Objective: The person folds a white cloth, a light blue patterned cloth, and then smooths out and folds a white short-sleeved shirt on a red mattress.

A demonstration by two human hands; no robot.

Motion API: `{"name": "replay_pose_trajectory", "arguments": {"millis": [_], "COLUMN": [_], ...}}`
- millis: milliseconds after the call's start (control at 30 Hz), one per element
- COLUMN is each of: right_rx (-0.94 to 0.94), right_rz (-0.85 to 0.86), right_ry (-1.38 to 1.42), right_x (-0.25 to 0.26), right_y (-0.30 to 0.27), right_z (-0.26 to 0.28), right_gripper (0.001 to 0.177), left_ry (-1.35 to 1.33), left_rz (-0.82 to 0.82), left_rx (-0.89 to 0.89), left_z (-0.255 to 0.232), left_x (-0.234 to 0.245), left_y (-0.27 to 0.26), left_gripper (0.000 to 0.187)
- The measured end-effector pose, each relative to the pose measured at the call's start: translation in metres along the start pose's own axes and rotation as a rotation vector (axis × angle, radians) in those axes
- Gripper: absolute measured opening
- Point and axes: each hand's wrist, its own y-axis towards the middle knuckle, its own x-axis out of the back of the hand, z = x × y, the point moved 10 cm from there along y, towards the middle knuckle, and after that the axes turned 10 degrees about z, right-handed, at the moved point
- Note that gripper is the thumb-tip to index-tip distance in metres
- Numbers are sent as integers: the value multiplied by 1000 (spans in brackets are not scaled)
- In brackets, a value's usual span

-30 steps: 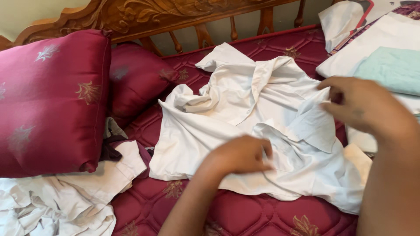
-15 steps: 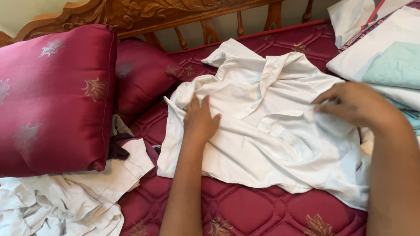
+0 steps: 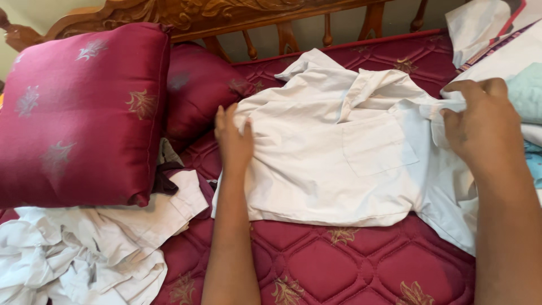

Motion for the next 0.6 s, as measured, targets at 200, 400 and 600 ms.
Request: {"name": "replay_pose_trajectory", "arguments": {"millis": [200,400,600], "right_rx": [193,7,55], "right_rz": [503,616,542], "right_ry": [28,-101,-141], "right_x": [-112,-149,-163], "right_y": [2,-2,3], "right_z": [55,13,-2], "right_gripper": [59,79,78], "left_ry": [-143,-36,2], "left_rz": [-40,-48,-33], "left_rx": [240,-19,-114], "left_z": [77,104,124], "left_x": [28,57,82], "left_y": [-7,-29,-17], "left_gripper": [35,27,19]}}
